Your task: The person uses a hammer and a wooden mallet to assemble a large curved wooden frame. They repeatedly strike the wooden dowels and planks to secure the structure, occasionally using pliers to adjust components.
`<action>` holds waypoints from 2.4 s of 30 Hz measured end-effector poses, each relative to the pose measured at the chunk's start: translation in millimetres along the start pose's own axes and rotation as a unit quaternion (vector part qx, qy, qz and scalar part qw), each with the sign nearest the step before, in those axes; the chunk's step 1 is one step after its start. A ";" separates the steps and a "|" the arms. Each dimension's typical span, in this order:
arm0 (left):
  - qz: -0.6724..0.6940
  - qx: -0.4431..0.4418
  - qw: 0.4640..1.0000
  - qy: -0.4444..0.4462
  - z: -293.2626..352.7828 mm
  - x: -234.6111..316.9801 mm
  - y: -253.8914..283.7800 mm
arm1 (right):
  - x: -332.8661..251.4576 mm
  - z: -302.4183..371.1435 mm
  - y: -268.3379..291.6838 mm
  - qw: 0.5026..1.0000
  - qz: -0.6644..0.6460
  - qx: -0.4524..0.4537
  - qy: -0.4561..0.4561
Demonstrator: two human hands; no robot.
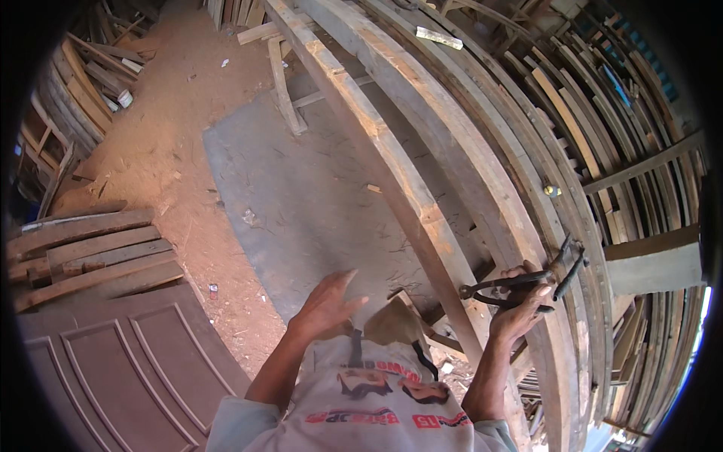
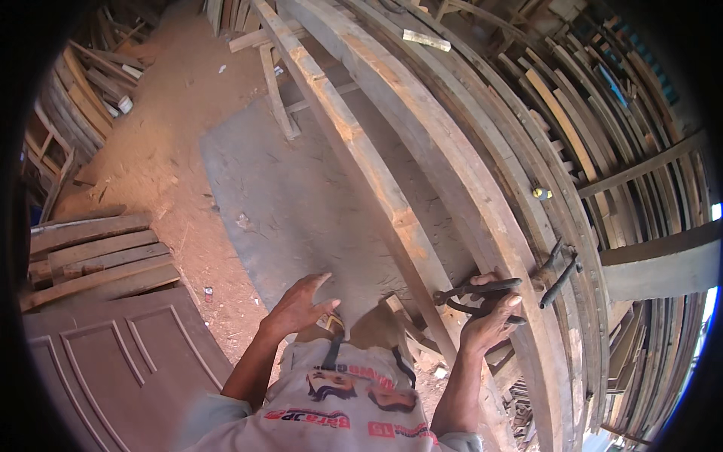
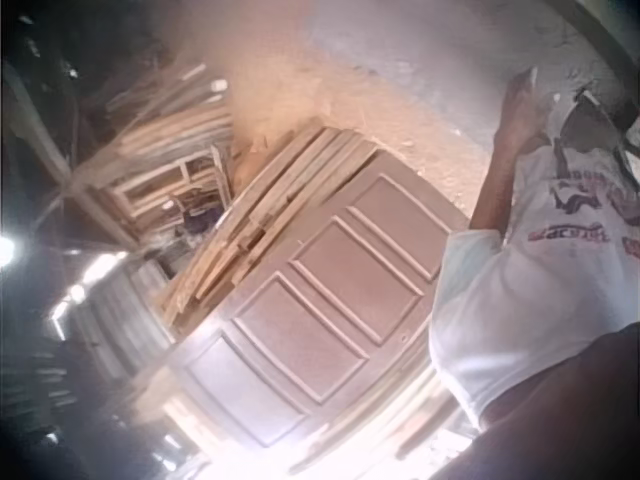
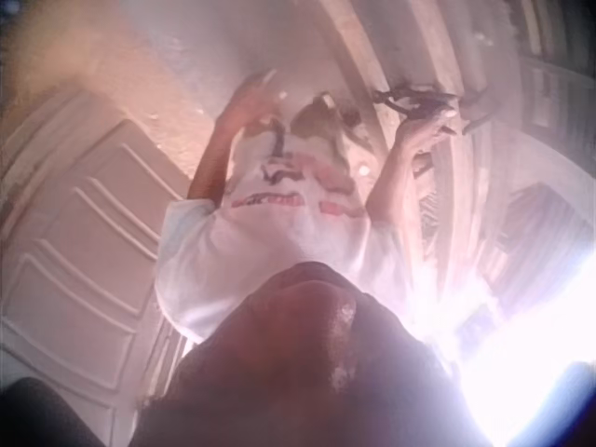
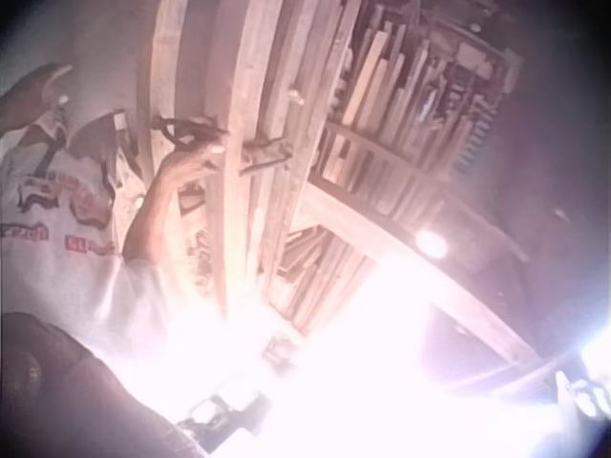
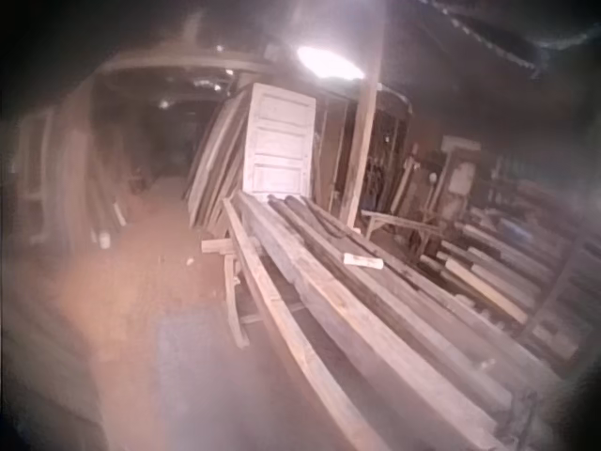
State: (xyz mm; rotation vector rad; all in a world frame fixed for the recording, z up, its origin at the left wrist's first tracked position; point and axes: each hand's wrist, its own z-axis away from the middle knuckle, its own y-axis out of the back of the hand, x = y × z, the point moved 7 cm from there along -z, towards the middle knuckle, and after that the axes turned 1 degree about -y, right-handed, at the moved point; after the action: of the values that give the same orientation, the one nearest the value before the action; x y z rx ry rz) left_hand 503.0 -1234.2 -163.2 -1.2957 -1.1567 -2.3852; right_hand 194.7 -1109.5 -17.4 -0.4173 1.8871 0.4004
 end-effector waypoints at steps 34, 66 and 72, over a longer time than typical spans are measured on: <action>-0.055 0.068 0.950 -0.299 -266.1 23.0 202.4 | -56.8 -124.9 -296.0 0.988 -0.120 -0.061 0.075; -0.015 0.124 0.957 -0.261 -314.1 -12.3 263.2 | -11.0 -177.6 -212.1 0.984 0.096 0.128 -0.080; -0.011 0.175 0.947 -0.269 -304.4 33.1 247.7 | 57.9 -285.0 -150.0 0.963 0.229 0.145 0.005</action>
State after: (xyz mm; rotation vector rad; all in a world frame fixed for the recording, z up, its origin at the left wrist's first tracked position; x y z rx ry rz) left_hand 414.2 -1612.3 -97.9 -1.8531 -1.6458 -1.7540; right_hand 12.1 -1379.5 12.3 0.2216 2.0082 0.4158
